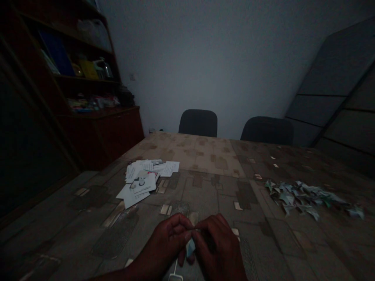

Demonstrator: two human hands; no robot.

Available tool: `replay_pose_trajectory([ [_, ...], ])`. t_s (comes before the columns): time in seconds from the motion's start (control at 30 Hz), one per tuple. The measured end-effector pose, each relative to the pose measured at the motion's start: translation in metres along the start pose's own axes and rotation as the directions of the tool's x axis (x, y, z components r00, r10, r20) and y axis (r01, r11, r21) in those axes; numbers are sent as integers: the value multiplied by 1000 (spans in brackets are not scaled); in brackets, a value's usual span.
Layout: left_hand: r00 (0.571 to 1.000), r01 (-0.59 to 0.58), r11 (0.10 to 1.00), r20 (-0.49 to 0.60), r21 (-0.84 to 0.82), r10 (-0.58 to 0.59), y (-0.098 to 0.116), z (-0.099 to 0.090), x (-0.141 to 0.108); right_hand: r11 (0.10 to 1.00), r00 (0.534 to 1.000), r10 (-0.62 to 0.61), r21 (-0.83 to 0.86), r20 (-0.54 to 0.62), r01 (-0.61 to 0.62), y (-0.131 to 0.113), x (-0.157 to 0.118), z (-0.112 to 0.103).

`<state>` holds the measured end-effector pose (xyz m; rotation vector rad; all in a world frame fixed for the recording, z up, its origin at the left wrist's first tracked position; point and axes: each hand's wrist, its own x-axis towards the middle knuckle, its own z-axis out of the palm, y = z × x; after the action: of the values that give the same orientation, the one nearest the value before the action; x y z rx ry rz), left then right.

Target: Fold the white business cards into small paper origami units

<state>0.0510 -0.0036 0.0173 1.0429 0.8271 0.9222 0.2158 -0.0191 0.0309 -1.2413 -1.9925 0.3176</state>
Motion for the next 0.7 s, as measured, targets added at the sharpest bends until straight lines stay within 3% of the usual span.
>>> replay_pose_trajectory([
  [0.17,1000,-2,1000,4,28,2,2,0,1,990,990,-142,1,-15,142,-1,-2,0],
  [0.23,1000,-7,1000,-2,30,7,4,-1,2,991,991,-130,36,-14,131,-2,-1,-2],
  [0.37,999,23,998,-29,-54,-25,8,-3,5,972,992,123,200,9,-123,-2,2,-7],
  [0.47,996,66,984,-47,-162,-75,9,-4,6,855,940,321,390,118,-341,1,3,-5],
  [0.57,992,99,975,-51,-198,-111,7,-4,7,717,901,347,547,258,-433,4,4,1],
  [0.7,995,82,980,-34,-180,-89,3,-6,8,611,888,357,646,290,-456,1,5,3],
])
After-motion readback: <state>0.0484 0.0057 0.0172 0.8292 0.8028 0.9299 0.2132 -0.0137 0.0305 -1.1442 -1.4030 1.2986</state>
